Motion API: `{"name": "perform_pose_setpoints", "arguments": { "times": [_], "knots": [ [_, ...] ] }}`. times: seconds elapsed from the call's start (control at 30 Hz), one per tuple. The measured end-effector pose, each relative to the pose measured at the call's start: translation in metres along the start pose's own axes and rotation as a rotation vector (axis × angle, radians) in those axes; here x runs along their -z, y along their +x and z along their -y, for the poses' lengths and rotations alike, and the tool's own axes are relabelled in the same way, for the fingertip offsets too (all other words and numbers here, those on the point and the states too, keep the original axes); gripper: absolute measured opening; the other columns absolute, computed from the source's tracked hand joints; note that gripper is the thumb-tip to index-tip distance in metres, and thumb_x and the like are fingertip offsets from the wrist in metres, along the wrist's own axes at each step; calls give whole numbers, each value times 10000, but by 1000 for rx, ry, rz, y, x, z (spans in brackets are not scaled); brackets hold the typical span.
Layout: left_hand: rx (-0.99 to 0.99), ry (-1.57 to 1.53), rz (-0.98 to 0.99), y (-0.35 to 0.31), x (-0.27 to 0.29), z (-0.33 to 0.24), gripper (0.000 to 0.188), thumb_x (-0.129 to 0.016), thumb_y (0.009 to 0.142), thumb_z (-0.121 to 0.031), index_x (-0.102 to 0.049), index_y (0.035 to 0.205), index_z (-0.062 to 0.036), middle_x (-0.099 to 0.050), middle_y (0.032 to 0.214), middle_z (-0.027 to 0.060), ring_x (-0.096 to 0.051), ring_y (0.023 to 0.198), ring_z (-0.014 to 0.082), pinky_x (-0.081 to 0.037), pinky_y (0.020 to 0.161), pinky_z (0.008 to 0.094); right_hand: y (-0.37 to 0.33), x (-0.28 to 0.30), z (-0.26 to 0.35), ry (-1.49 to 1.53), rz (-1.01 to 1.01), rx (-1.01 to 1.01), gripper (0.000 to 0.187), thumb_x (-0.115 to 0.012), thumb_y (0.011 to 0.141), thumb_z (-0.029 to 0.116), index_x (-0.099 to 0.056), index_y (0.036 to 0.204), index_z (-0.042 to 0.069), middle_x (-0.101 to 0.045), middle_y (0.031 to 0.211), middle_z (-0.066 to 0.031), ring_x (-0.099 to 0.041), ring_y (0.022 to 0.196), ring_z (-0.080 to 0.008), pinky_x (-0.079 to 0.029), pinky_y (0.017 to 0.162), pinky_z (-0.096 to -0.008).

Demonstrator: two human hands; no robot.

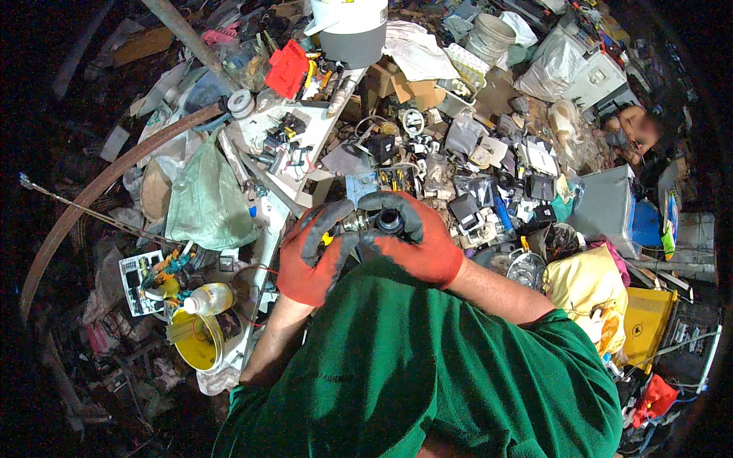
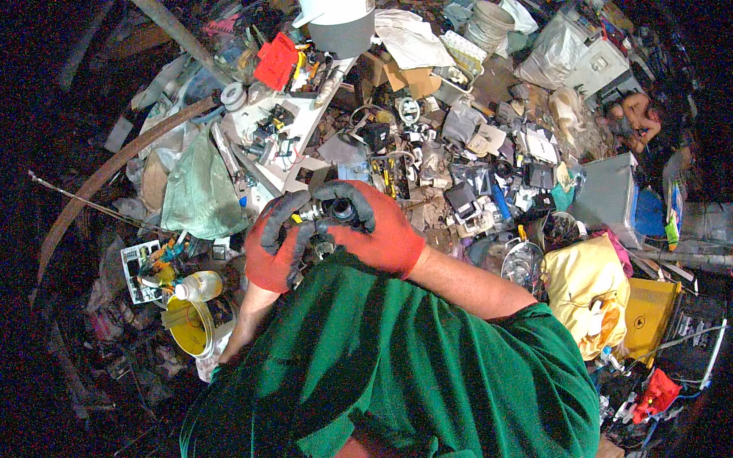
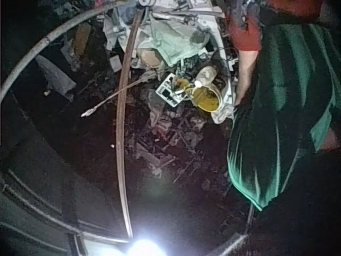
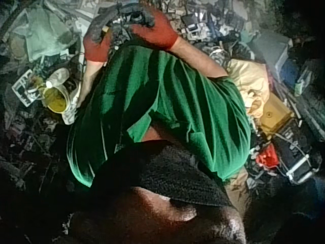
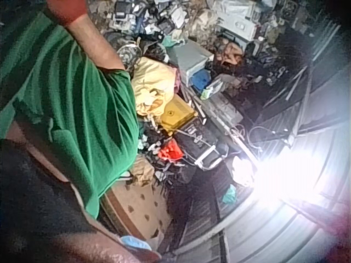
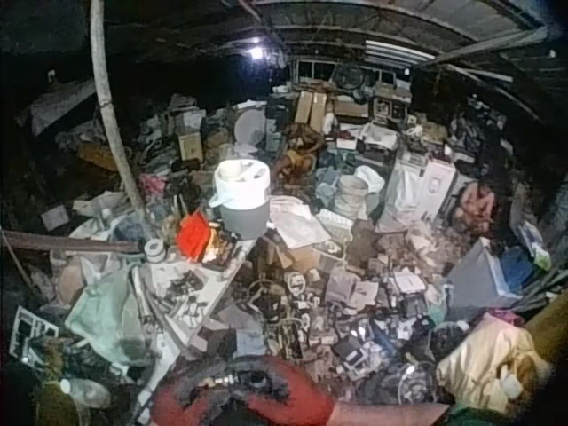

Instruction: The person uses a screwdriver and pliers to disassemble a circuit board and other electronic components from a pile of scrap.

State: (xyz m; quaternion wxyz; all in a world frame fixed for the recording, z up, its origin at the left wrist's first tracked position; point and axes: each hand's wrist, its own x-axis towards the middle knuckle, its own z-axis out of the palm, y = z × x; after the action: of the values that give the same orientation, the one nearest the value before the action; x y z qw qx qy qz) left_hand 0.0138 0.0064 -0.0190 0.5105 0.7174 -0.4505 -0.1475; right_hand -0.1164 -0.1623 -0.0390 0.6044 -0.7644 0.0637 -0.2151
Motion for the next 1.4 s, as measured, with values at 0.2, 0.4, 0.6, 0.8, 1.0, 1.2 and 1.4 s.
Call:
{"name": "perform_pose_setpoints", "arguments": {
  "times": [0.2,0.4,0.6,0.8,1.0,1.2,1.4],
  "knots": [
    [-84,81,-15,-8,4,-8,403,-634,782,-5,-614,1183,-32,-641,1123,181,-629,1017,342,-480,903,389,-10,-5,7,35,38,-38,508,-720,768,139,-544,1227,13,-646,1070,-140,-643,948,-239,-496,870,-349],
    [-108,74,-7,-2,6,-5,429,-652,754,-14,-607,1181,-32,-622,1137,181,-612,1034,350,-475,913,392,-4,-5,11,-2,-2,63,469,-702,790,143,-549,1212,8,-649,1050,-146,-648,923,-226,-501,842,-342],
    [-156,216,-9,-6,7,-2,470,-713,708,-96,-614,1164,-40,-584,1177,175,-576,1076,365,-457,942,426,-2,-3,12,-17,16,84,412,-686,805,140,-565,1181,21,-649,1029,-133,-645,903,-214,-503,815,-339],
    [-221,303,33,-6,10,-2,470,-707,712,-117,-608,1164,-39,-575,1192,178,-568,1080,384,-456,944,437,-1,-2,13,51,93,4,354,-670,815,117,-569,1140,21,-641,1002,-124,-636,860,-220,-502,795,-334],
    [-91,49,30,-7,6,0,394,-634,795,-86,-586,1180,-14,-607,1124,200,-592,1039,374,-469,915,411,0,-4,16,-26,61,59,391,-681,800,133,-557,1151,15,-632,1005,-146,-640,879,-267,-503,807,-354],
    [182,-109,21,-16,2,13,290,-545,931,-133,-582,1182,7,-646,1082,183,-629,989,309,-469,897,376,-1,-5,17,-165,87,84,539,-705,760,162,-499,1229,-4,-609,1073,-185,-626,983,-344,-495,860,-398],
    [326,-178,25,-9,5,3,348,-560,945,-247,-586,1184,4,-650,1041,124,-606,971,190,-470,861,315,0,-6,13,-138,57,63,526,-698,774,165,-507,1234,-4,-606,1092,-192,-614,1015,-346,-479,896,-393]
  ]
}}
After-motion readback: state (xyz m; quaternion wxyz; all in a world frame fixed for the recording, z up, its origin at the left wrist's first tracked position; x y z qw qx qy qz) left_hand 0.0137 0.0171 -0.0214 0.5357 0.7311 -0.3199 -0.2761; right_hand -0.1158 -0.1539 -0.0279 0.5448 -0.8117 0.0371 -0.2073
